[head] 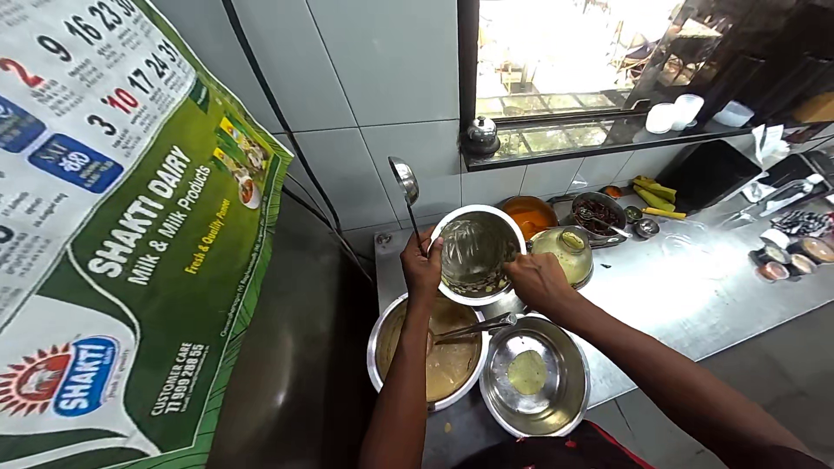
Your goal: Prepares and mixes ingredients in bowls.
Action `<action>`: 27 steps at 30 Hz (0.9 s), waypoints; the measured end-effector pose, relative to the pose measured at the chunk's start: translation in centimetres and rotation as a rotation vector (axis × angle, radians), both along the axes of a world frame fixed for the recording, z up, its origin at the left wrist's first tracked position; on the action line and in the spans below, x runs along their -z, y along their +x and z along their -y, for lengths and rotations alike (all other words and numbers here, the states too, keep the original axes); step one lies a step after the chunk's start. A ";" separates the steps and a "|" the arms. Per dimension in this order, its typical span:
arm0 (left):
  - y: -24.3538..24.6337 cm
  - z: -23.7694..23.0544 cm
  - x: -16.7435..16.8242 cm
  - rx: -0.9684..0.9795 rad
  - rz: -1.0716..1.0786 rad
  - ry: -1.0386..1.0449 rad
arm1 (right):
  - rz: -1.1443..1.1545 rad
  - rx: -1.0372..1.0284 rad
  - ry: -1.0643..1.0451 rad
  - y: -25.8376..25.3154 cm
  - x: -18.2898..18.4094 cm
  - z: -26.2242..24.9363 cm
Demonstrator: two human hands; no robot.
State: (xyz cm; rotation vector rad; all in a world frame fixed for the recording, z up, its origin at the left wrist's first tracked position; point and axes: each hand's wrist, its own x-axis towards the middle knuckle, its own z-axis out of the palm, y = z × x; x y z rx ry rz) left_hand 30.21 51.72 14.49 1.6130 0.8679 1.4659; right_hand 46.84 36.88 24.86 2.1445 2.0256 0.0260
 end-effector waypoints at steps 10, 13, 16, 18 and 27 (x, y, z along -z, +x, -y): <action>0.4 0.9 -0.3 0.043 -0.031 0.100 | 0.196 -0.236 0.010 0.8 -2.8 -5.5; 0.7 1.3 -0.6 0.083 -0.041 0.099 | 0.059 -0.171 -0.071 0.9 -1.5 -5.6; 0.4 0.8 -0.5 0.130 -0.009 0.070 | 0.000 -0.095 -0.054 0.7 -0.8 -5.0; 0.1 0.1 -0.3 0.154 0.009 0.064 | 0.008 -0.076 -0.008 0.3 -0.9 -4.6; -0.5 -2.3 -0.6 0.283 0.134 0.009 | -0.269 0.112 -0.085 0.0 2.6 -3.9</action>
